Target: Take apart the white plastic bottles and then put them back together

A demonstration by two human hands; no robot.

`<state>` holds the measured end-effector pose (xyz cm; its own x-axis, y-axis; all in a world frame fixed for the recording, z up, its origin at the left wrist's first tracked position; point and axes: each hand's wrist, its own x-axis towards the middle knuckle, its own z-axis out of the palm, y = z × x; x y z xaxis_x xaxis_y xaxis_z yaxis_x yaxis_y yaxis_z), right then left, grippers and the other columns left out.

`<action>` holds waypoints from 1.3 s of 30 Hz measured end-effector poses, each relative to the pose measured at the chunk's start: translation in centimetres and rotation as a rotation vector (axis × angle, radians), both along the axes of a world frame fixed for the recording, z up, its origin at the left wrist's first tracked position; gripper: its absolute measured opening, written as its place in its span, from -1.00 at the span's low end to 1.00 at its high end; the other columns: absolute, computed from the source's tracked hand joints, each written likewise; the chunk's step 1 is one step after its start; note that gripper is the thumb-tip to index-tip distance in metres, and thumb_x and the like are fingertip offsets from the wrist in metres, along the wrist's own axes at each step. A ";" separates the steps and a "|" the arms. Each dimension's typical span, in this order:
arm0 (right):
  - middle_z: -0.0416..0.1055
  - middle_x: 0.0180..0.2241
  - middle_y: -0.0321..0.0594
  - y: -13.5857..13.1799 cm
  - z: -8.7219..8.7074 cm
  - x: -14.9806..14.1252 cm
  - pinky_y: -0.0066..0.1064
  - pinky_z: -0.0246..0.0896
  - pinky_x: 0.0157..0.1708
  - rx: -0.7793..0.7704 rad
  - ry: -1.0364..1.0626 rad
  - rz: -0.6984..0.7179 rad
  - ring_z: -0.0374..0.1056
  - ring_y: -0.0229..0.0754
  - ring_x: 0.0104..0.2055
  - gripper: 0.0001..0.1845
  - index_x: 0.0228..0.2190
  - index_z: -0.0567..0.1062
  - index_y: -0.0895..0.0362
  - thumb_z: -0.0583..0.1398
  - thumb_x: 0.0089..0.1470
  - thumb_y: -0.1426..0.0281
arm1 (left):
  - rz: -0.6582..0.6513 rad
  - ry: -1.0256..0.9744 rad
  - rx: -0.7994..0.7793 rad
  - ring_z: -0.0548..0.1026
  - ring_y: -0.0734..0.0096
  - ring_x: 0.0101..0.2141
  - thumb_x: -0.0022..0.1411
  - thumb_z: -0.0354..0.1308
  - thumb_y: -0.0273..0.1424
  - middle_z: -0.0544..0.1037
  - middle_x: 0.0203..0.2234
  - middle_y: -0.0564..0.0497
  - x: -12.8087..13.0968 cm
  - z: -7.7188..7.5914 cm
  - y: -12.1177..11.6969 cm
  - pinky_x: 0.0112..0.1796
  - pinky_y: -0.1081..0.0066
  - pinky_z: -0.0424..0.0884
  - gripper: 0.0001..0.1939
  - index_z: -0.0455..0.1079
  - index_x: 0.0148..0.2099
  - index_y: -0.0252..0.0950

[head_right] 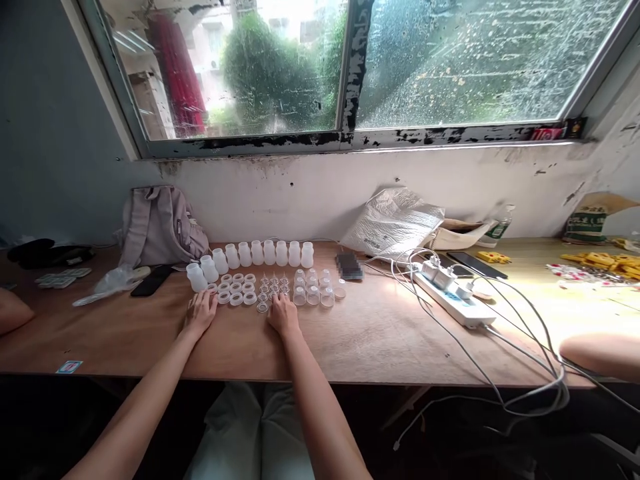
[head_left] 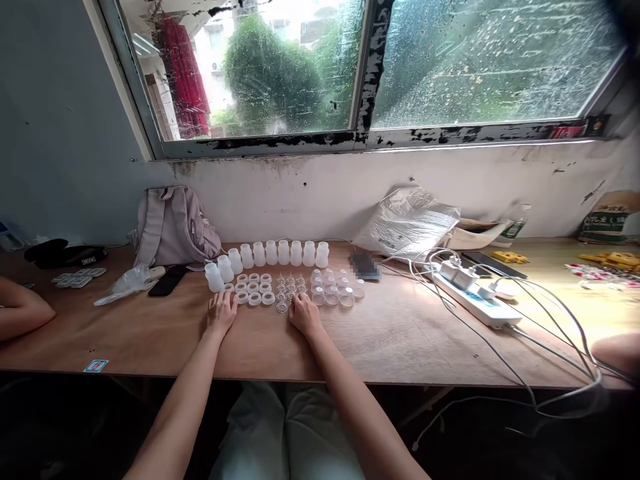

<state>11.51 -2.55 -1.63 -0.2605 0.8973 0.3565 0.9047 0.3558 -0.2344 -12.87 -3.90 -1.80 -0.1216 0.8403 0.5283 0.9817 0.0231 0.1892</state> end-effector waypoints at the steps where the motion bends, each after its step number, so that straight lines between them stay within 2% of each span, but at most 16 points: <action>1: 0.31 -0.28 -0.07 0.0 0.0 0.0 -0.44 0.09 -0.30 0.004 0.001 0.025 0.23 -0.16 -0.21 -0.79 -0.30 0.36 0.17 -0.03 0.04 0.47 | -0.032 0.008 0.018 0.32 0.20 -0.14 0.19 -0.18 -0.28 0.38 -0.16 -0.11 0.3 0.2 -0.1 -0.15 0.29 0.19 -0.67 0.28 -0.09 -0.28; 6: 0.29 -0.21 -0.08 -0.3 0.4 0.1 -0.44 0.07 -0.24 0.019 -0.010 0.144 0.23 -0.16 -0.18 -0.66 -0.09 0.26 0.16 -0.03 0.06 0.43 | -0.195 0.023 0.066 0.29 0.25 -0.10 0.16 -0.12 -0.33 0.33 -0.11 -0.08 3.5 0.5 -0.8 -0.11 0.29 0.15 -0.69 0.25 -0.06 -0.23; 10: 0.27 -0.22 -0.11 -0.3 0.5 0.3 -0.44 0.07 -0.24 0.022 -0.046 0.225 0.24 -0.19 -0.22 -0.69 -0.13 0.31 0.11 -0.06 0.09 0.40 | -0.289 0.082 0.032 0.22 0.17 -0.04 0.10 -0.02 -0.31 0.28 -0.04 -0.07 6.7 0.2 -0.8 -0.05 0.16 0.06 -0.68 0.25 -0.06 -0.18; 13: 0.27 -0.24 -0.12 -0.3 0.4 0.4 -0.46 0.07 -0.24 0.035 -0.042 0.254 0.25 -0.22 -0.24 -0.72 -0.18 0.34 0.12 -0.07 0.10 0.42 | -0.278 0.064 0.007 0.18 0.12 -0.01 0.07 0.02 -0.32 0.29 -0.05 -0.09 8.1 0.0 0.1 -0.05 0.10 0.03 -0.79 0.32 -0.21 -0.21; 16: 0.28 -0.27 -0.13 -0.2 0.3 0.5 -0.48 0.08 -0.27 0.031 -0.034 0.272 0.26 -0.24 -0.27 -0.76 -0.24 0.34 0.14 -0.06 0.10 0.43 | -0.280 -0.017 0.054 0.22 0.16 -0.05 0.10 -0.01 -0.33 0.33 -0.10 -0.08 8.7 0.4 1.3 -0.05 0.11 0.06 -0.88 0.31 -0.36 -0.24; 22: 0.31 -0.31 -0.15 0.0 0.1 0.6 -0.49 0.10 -0.34 0.025 0.029 0.281 0.28 -0.26 -0.34 -0.81 -0.35 0.34 0.15 -0.04 0.10 0.37 | -0.422 -0.320 0.258 0.29 0.30 -0.08 0.17 -0.11 -0.35 0.34 -0.18 -0.09 9.4 2.2 3.3 -0.08 0.26 0.21 -0.89 0.19 -0.34 -0.26; 25: 0.36 -0.34 -0.19 0.4 0.0 0.9 -0.50 0.12 -0.38 -0.026 0.182 0.261 0.30 -0.26 -0.36 -0.85 -0.35 0.33 0.12 0.00 0.07 0.36 | -0.495 -0.417 0.280 0.31 0.31 -0.10 0.16 -0.08 -0.35 0.36 -0.20 -0.07 10.0 2.0 3.5 -0.09 0.26 0.24 -0.92 0.16 -0.31 -0.25; 28: 0.41 -0.43 -0.25 0.9 0.0 1.4 -0.50 0.16 -0.44 -0.107 0.483 0.213 0.32 -0.28 -0.45 -0.85 -0.35 0.32 0.10 0.02 0.04 0.33 | -0.532 -0.483 0.282 0.34 0.30 -0.12 0.13 -0.03 -0.35 0.37 -0.20 -0.06 10.5 1.4 3.0 -0.15 0.28 0.30 -0.90 0.17 -0.28 -0.25; 31: 0.43 -0.48 -0.25 1.3 0.2 1.7 -0.48 0.19 -0.51 -0.154 0.711 0.158 0.32 -0.28 -0.53 -0.84 -0.38 0.32 0.11 0.05 0.00 0.29 | -0.578 -0.574 0.227 0.37 0.33 -0.16 0.11 0.00 -0.35 0.36 -0.14 -0.08 11.1 1.1 2.2 -0.21 0.32 0.36 -0.80 0.16 -0.17 -0.23; 35: 0.43 -0.40 -0.24 1.5 0.4 1.8 -0.45 0.25 -0.48 -0.149 0.798 0.173 0.33 -0.28 -0.52 -0.86 -0.39 0.33 0.09 0.09 -0.04 0.31 | -0.634 -0.586 0.149 0.37 0.31 -0.14 0.12 0.01 -0.35 0.34 -0.11 -0.09 11.8 1.4 1.6 -0.16 0.29 0.37 -0.62 0.10 0.01 -0.20; 39: 0.41 -0.36 -0.23 1.4 0.5 1.9 -0.41 0.30 -0.40 -0.127 0.901 0.223 0.37 -0.26 -0.44 -0.86 -0.35 0.34 0.10 0.08 -0.04 0.36 | -0.639 -0.489 0.160 0.29 0.24 -0.06 0.13 -0.01 -0.37 0.31 -0.11 -0.09 12.1 1.4 1.8 -0.10 0.23 0.32 -0.64 0.16 0.01 -0.19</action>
<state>13.41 -1.18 -1.17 -0.1042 0.9061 0.4101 0.2768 0.4224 -0.8631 -0.81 -2.13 -0.39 0.1073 0.7445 0.6589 0.6021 -0.5761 0.5529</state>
